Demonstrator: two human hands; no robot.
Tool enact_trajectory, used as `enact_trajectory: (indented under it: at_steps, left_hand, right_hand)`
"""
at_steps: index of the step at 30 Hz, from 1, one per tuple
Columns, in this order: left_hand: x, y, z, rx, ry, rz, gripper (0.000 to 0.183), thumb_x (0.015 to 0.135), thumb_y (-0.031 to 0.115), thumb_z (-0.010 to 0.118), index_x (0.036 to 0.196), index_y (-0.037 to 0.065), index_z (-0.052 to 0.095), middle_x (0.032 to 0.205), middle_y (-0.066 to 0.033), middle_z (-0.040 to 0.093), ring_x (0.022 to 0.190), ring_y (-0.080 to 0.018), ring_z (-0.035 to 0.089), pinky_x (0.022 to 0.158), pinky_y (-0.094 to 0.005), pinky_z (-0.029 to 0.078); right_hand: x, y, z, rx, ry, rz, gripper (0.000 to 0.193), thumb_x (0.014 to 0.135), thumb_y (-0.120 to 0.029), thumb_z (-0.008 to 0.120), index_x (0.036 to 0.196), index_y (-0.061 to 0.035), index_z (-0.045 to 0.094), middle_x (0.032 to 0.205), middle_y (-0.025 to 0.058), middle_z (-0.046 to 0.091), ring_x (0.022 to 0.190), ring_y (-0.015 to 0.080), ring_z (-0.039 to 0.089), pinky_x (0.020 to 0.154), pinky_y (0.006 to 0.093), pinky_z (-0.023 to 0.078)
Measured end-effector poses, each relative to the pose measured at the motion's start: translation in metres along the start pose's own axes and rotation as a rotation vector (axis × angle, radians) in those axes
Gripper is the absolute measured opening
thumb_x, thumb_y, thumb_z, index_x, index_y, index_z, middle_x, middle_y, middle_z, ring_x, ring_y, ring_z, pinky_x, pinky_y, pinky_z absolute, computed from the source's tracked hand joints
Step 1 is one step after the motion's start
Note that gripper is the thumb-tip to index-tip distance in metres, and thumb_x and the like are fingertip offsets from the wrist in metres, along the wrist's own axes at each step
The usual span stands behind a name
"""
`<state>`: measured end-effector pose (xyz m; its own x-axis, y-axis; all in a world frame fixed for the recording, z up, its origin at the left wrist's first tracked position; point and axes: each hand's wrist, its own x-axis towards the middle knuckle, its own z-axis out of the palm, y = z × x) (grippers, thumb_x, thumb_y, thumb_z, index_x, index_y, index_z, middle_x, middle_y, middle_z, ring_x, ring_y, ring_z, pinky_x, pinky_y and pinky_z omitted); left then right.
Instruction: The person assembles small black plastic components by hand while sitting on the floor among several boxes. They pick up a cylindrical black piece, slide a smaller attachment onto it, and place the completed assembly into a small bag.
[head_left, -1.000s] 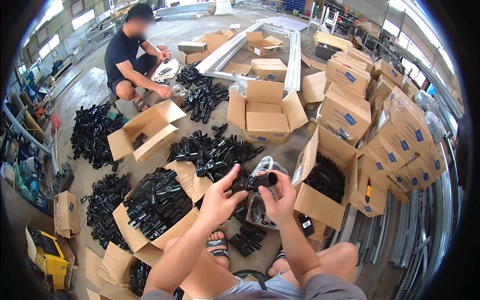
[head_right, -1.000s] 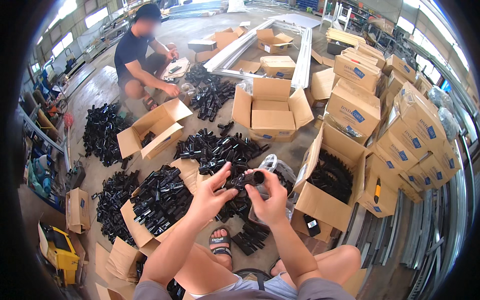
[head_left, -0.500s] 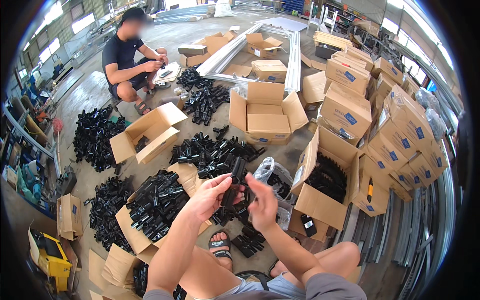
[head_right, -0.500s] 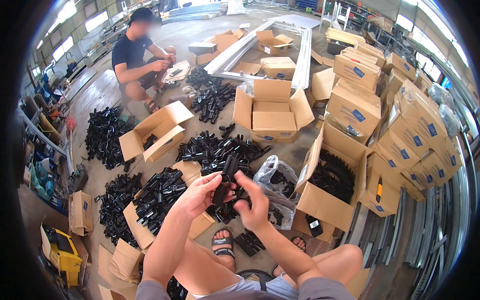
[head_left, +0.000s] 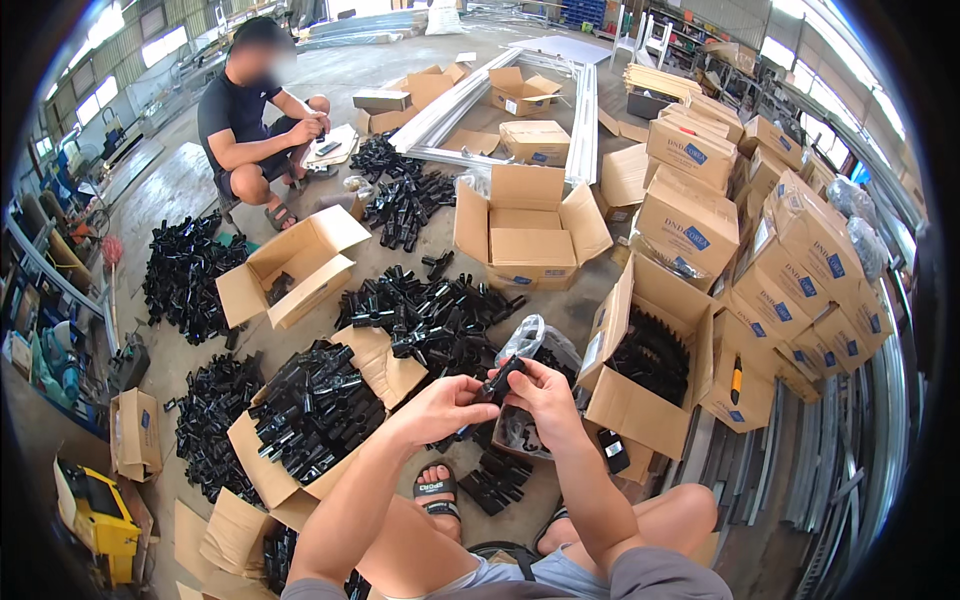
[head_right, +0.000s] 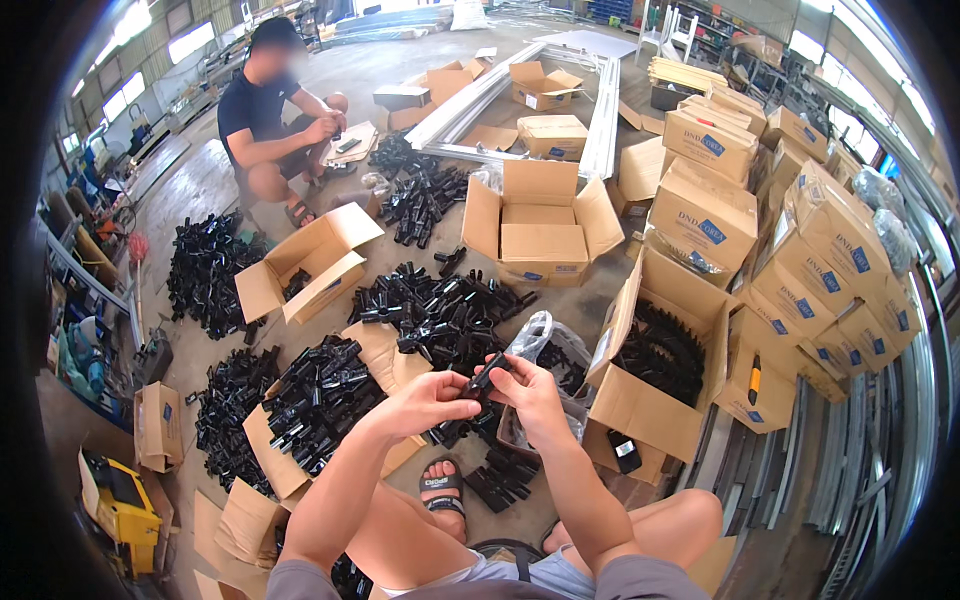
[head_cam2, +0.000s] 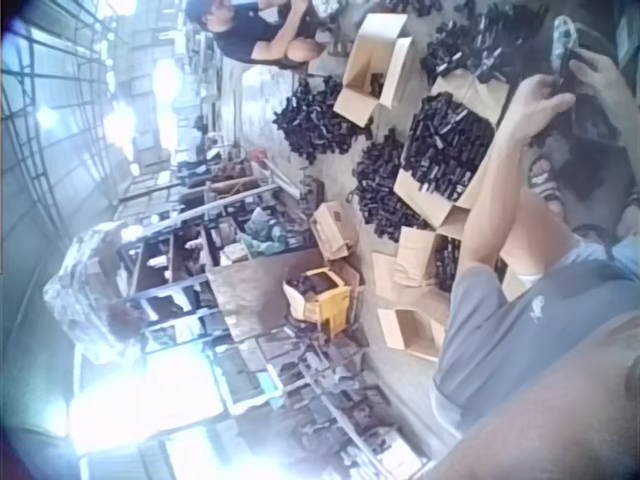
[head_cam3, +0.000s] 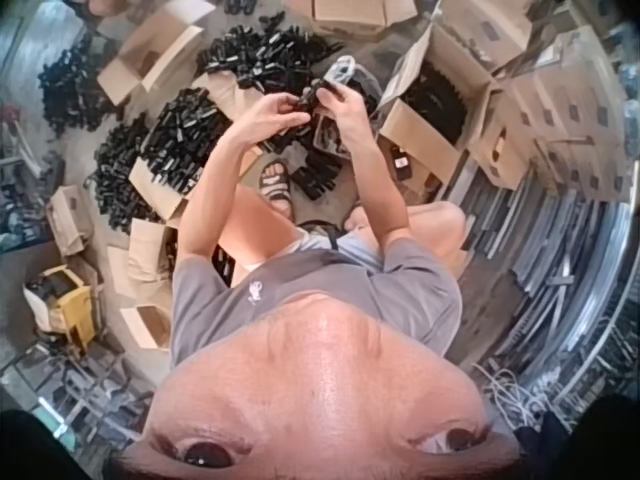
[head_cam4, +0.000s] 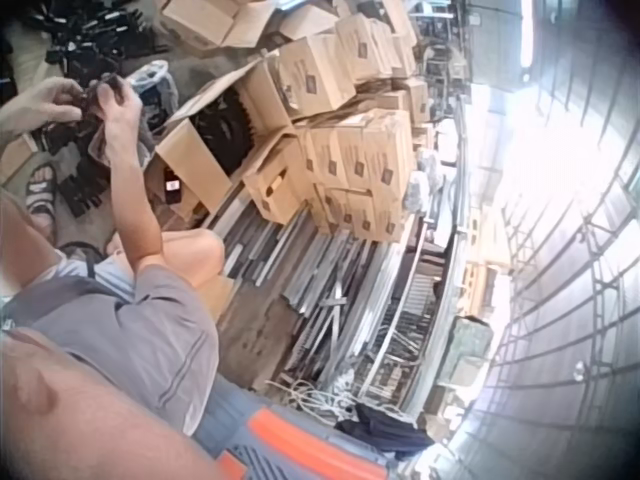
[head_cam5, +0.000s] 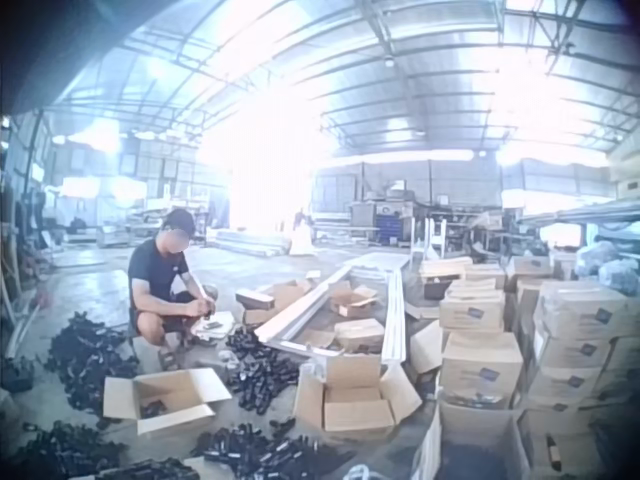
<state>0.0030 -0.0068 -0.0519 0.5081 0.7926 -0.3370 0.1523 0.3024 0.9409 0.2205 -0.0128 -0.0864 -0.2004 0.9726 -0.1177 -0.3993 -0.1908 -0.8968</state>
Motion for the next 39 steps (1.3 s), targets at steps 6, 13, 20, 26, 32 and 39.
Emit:
enact_trajectory:
  at_steps: [6,13,20,26,32,39]
  left_hand:
    - [-0.004,0.0,-0.013,0.081,-0.154,-0.093,0.039,0.092,0.018,0.082,0.124,0.001,0.07,0.106,0.001,0.073,0.091,-0.0051,0.062,0.078,-0.0239,0.051]
    - [-0.005,0.0,-0.005,-0.036,-0.081,-0.001,0.041,0.093,0.02,0.08,0.125,-0.004,0.069,0.108,-0.003,0.075,0.094,-0.0074,0.065,0.08,-0.026,0.054]
    - [-0.006,0.004,0.0,0.101,-0.104,0.06,0.04,0.092,0.018,0.079,0.121,-0.008,0.068,0.102,-0.0062,0.075,0.09,-0.0068,0.064,0.078,-0.0272,0.053]
    - [-0.004,0.004,-0.001,0.26,-0.104,0.127,0.04,0.091,0.019,0.08,0.117,-0.008,0.068,0.093,-0.0052,0.072,0.086,-0.007,0.061,0.076,-0.0281,0.052]
    - [0.0,0.001,0.015,0.26,0.113,0.159,0.034,0.091,0.013,0.081,0.117,-0.005,0.069,0.099,-0.0034,0.074,0.092,-0.0059,0.064,0.082,-0.0275,0.054]
    - [0.001,0.004,0.02,0.418,0.197,0.199,0.037,0.088,0.021,0.081,0.117,0.0,0.071,0.085,-0.0131,0.073,0.075,-0.0174,0.067,0.072,-0.0351,0.053]
  right_hand:
    - [-0.001,-0.006,-0.002,0.019,-0.062,-0.04,0.043,0.1,-0.016,0.073,0.136,0.0019,0.061,0.122,0.0141,0.073,0.102,0.0158,0.073,0.089,0.0326,0.061]
    - [-0.003,-0.006,-0.003,0.062,-0.009,-0.058,0.043,0.098,-0.01,0.074,0.137,0.0024,0.061,0.119,0.0133,0.074,0.102,0.0148,0.072,0.089,0.031,0.06]
    - [-0.002,0.0,-0.019,0.02,-0.019,-0.154,0.043,0.092,-0.004,0.079,0.133,0.002,0.063,0.115,0.0115,0.075,0.1,0.0128,0.071,0.089,0.0266,0.057]
    - [0.0,0.0,-0.02,0.146,-0.135,-0.235,0.048,0.087,-0.005,0.084,0.13,0.0004,0.065,0.108,0.0082,0.075,0.098,0.0138,0.071,0.087,0.027,0.057]
    - [0.003,0.004,-0.018,0.318,-0.007,-0.247,0.048,0.083,-0.004,0.086,0.128,0.0,0.068,0.108,0.005,0.074,0.095,0.0119,0.07,0.085,0.0263,0.057]
    - [-0.002,0.001,-0.014,0.08,0.159,-0.264,0.045,0.086,0.0,0.083,0.128,0.0009,0.068,0.109,0.006,0.074,0.096,0.0115,0.069,0.089,0.0269,0.056]
